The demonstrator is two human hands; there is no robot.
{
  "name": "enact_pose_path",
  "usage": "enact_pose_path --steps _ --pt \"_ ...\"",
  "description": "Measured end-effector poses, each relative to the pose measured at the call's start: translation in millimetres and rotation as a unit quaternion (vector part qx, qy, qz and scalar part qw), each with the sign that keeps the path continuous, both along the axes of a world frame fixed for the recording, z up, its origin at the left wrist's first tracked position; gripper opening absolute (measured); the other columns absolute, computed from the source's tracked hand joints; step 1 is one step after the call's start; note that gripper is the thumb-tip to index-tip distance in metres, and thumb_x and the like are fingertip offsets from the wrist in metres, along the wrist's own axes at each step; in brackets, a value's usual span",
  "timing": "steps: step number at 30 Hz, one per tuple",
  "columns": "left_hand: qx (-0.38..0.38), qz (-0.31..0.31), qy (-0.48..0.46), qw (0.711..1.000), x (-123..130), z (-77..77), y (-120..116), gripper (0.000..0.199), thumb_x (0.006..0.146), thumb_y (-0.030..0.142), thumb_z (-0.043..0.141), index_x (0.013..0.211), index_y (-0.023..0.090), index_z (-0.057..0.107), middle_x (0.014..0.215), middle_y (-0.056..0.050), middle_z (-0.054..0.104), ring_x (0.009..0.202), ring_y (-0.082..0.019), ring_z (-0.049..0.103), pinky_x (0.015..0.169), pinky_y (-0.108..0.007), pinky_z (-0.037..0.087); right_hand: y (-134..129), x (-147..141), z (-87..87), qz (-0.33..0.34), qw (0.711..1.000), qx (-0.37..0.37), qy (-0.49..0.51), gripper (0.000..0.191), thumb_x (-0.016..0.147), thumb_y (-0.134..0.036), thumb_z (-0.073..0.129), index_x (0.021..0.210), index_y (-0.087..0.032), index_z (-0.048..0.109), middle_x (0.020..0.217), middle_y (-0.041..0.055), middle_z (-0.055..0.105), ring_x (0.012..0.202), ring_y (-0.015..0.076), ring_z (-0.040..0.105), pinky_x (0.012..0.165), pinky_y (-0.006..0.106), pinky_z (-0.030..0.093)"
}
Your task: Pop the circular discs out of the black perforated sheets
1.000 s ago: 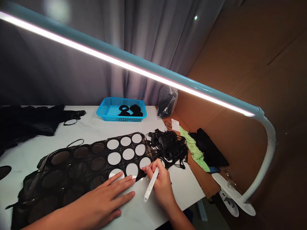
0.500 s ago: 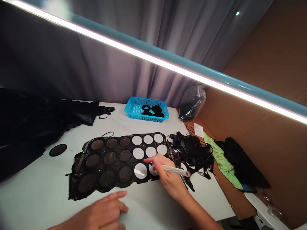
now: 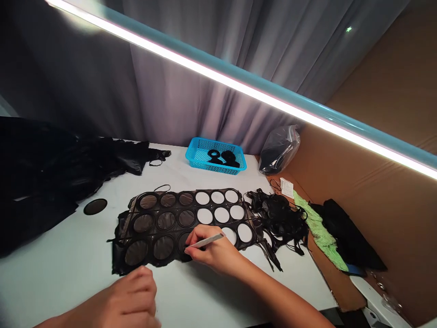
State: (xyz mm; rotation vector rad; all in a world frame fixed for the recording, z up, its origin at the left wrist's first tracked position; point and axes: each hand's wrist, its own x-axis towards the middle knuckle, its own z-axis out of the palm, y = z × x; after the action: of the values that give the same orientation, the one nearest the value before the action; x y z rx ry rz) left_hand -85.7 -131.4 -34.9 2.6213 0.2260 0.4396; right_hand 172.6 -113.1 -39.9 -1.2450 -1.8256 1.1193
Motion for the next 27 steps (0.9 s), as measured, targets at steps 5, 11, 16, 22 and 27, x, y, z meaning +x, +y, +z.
enact_pose_path --steps 5,11,16,22,27 --pt "0.098 0.169 0.023 0.980 1.7 -25.4 11.2 0.041 0.097 0.021 0.049 0.137 0.027 0.053 0.143 -0.009 0.053 0.130 -0.029 0.049 0.105 -0.042 0.047 -0.4 -1.1 -1.8 0.009 1.000 -0.007 -0.005 0.021 0.079 -0.016 0.067 0.064 -0.019 0.054 0.083 0.0014 0.069 0.075 0.0151 0.062 0.065 0.025 0.046" --pt "0.130 0.155 0.096 0.975 4.0 -36.1 21.4 0.057 0.091 0.037 0.063 0.144 0.029 0.046 0.151 -0.013 0.045 0.136 -0.033 0.046 0.108 -0.049 0.044 2.1 0.4 1.8 0.019 0.999 -0.014 -0.030 0.020 0.078 -0.012 0.068 0.065 -0.019 0.055 0.085 0.0004 0.069 0.075 0.0140 0.061 0.065 0.024 0.044" --pt "0.103 0.162 0.104 0.976 1.2 -37.1 22.4 0.062 0.090 0.034 0.063 0.147 0.034 0.041 0.161 -0.009 0.029 0.144 -0.034 0.033 0.111 -0.053 0.039 0.5 -3.4 -2.5 0.040 0.995 0.044 -0.084 0.021 0.080 -0.010 0.067 0.067 -0.020 0.053 0.086 0.0003 0.067 0.072 0.0137 0.060 0.062 0.023 0.044" --pt "0.079 0.161 0.098 0.979 -0.6 -41.4 23.5 0.069 0.086 0.031 0.067 0.149 0.035 0.039 0.166 -0.008 0.006 0.146 -0.041 0.025 0.111 -0.057 0.036 -13.8 -12.3 -14.1 0.104 0.903 0.278 -0.311 0.011 0.090 -0.012 0.057 0.082 -0.020 0.056 0.081 0.0067 0.067 0.073 0.0208 0.060 0.068 0.031 0.046" --pt "0.072 0.168 0.100 0.978 -4.7 -37.5 21.1 0.062 0.091 0.036 0.063 0.148 0.039 0.039 0.166 -0.005 0.001 0.146 -0.041 0.023 0.112 -0.057 0.035 27.5 34.0 14.3 -0.138 0.905 0.237 -0.324 0.017 0.095 -0.017 0.046 0.082 -0.021 0.055 0.082 0.0083 0.069 0.072 0.0211 0.061 0.064 0.030 0.042"
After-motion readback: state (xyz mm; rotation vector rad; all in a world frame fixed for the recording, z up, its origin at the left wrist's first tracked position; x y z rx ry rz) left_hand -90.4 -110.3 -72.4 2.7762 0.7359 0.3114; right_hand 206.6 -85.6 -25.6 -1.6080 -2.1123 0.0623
